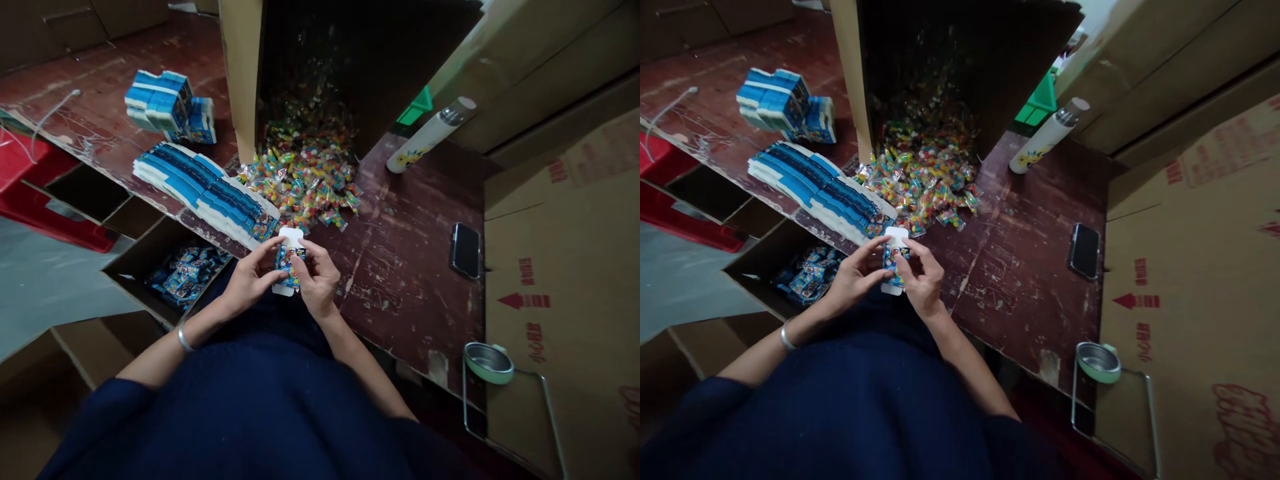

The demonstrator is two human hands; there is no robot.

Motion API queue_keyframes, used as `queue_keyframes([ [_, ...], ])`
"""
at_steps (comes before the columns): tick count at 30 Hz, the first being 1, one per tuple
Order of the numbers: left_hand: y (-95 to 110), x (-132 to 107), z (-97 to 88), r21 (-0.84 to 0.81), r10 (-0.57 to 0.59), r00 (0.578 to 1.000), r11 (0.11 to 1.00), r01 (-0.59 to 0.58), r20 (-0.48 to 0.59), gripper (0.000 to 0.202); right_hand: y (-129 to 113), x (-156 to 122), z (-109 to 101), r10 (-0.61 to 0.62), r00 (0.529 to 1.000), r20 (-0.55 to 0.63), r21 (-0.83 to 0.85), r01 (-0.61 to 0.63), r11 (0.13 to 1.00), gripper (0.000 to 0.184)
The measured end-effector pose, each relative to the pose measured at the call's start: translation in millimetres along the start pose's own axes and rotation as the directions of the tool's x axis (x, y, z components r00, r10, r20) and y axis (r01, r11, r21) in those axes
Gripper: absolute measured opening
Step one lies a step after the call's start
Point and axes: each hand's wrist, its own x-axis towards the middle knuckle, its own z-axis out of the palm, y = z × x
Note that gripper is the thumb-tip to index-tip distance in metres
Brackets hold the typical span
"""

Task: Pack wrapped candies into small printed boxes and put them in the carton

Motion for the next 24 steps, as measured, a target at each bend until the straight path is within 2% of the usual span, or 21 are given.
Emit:
queue_keyframes([
  [4, 7.1, 1.5, -3.9, -0.120, -0.085, 0.990, 0.988, 0.098, 0.110, 0.048, 2.1, 1.0, -7.1, -0.081, 0.995, 0.067, -0.048, 0.084, 0.995, 0.017],
  [6, 7.8, -0.5, -3.2, -0.139, -0.106, 0.988, 0.983, 0.122, 0.114, 0.048, 0.3, 3.3, -9.0, -0.131, 0.988, 0.083, -0.052, 0.136, 0.989, 0.015],
  [8, 6.7, -2.7, -2.0, -0.145, -0.118, 0.989, 0.981, 0.130, 0.088, 0.049, -2.2, 5.5, -8.6, -0.133, 0.985, 0.107, -0.009, 0.135, 0.991, 0.014],
  [11, 3.9, -3.4, -1.8, -0.182, -0.106, 0.994, 0.977, 0.107, 0.019, 0.054, -6.2, 8.5, -4.8, -0.019, 0.994, 0.112, 0.184, -0.002, 0.983, 0.014],
  [14, 2.6, -2.1, -3.7, -0.209, -0.105, 0.994, 0.973, 0.100, -0.011, 0.058, -11.5, 14.5, -2.4, 0.099, 0.984, 0.151, 0.318, -0.143, 0.937, 0.028],
  [19, 4.7, -2.4, -9.7, -0.089, -0.081, 0.997, 0.993, 0.080, -0.009, 0.053, -20.3, 32.3, -10.2, 0.219, 0.925, 0.311, 0.211, -0.292, 0.933, 0.039],
  [22, 7.3, -2.9, -12.9, -0.006, -0.068, 0.997, 0.998, 0.068, 0.042, 0.052, -19.7, 42.3, -16.9, 0.276, 0.890, 0.363, 0.146, -0.347, 0.927, 0.037],
  [24, 9.1, -2.7, -13.5, 0.012, -0.062, 0.995, 0.998, 0.061, 0.075, 0.052, -17.6, 46.7, -19.1, 0.289, 0.883, 0.371, 0.121, -0.355, 0.927, 0.035],
])
